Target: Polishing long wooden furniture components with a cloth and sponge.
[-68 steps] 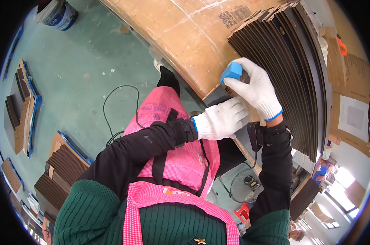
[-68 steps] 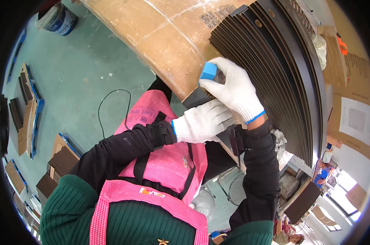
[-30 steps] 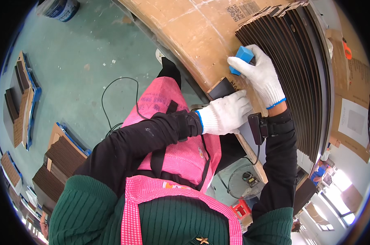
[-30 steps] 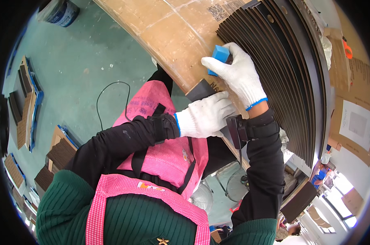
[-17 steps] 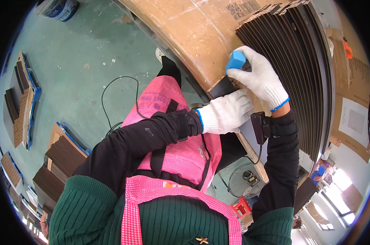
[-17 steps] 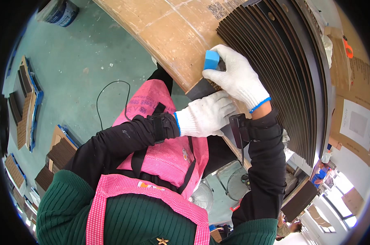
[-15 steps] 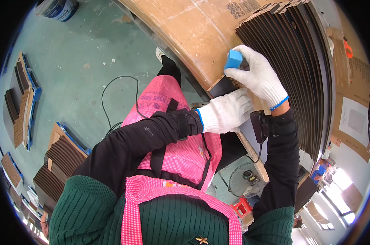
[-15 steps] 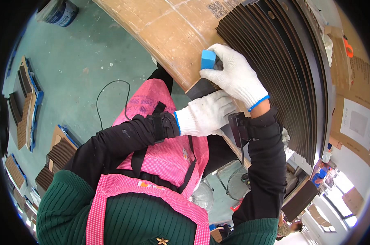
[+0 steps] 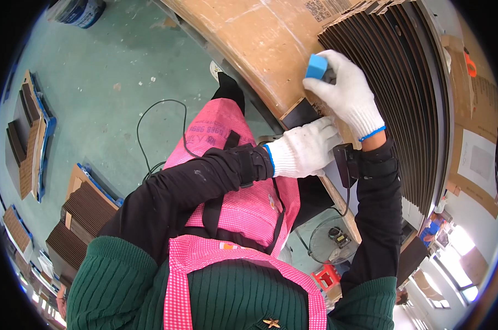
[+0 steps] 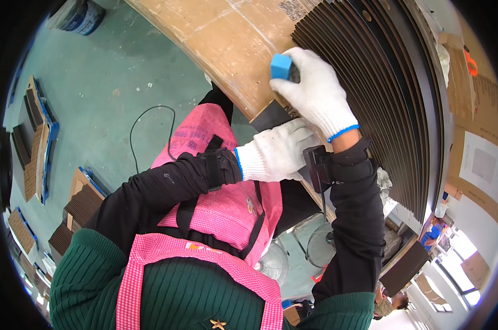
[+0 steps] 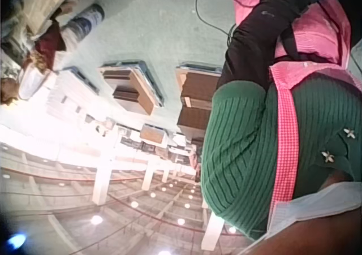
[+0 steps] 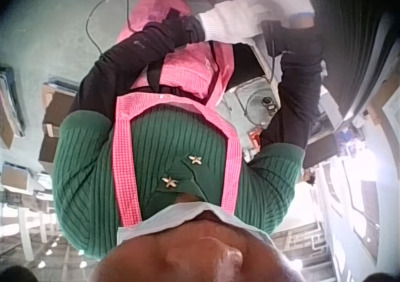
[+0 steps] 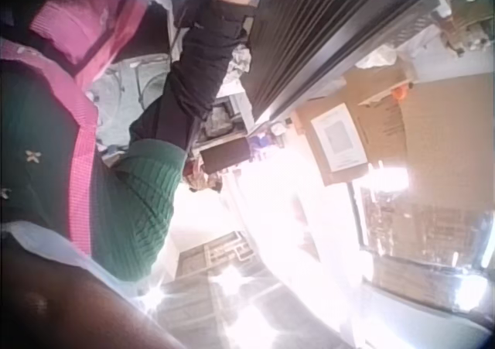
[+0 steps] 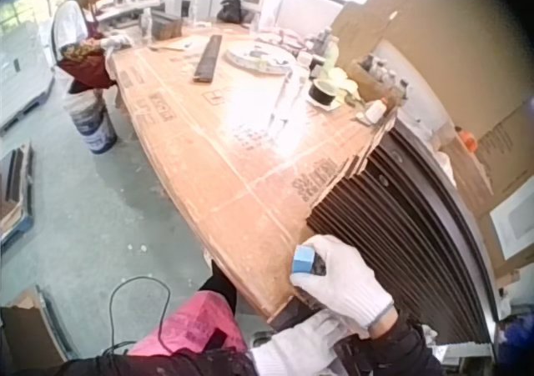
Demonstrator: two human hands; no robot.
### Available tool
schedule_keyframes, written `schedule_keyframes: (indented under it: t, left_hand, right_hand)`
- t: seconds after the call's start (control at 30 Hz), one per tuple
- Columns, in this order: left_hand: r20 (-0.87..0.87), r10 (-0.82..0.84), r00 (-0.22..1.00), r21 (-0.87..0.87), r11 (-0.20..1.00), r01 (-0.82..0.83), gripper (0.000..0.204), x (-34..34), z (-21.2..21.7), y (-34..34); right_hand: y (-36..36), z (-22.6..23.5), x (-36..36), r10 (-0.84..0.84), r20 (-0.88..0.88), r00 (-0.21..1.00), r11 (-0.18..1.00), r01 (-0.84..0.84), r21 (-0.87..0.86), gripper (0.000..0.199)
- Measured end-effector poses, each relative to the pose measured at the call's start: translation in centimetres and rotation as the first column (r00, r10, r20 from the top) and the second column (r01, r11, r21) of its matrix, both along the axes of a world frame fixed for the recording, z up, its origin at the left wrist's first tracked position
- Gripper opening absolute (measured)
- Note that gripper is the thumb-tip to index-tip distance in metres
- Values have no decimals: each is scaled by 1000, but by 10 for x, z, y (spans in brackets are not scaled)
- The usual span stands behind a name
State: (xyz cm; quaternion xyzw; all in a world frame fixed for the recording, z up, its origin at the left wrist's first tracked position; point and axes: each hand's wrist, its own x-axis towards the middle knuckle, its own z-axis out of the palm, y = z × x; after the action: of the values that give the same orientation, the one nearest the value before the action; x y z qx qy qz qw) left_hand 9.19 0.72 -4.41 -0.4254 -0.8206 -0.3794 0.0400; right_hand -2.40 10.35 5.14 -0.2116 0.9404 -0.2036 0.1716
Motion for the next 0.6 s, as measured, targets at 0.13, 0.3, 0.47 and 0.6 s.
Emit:
schedule_keyframes:
  t: [0.13,0.3,0.47,0.6]
  left_hand:
    - [-136,19,991,-11,1000,-21,52,0,-3,1]
    - [-135,44,990,22,999,-41,60,1,-5,3]
    - [-95,11,995,-5,1000,-12,65,0,-4,2]
    - [-69,9,998,-22,1000,-11,68,-2,-3,2]
  right_hand:
    - [10,3,-1,-142,95,985,985,150,-84,44]
    - [18,7,-1,-194,68,979,977,198,-74,51]
    - [10,10,2,-169,48,984,980,173,-100,53]
    - [2,14,10,-125,178,976,973,156,-170,47]
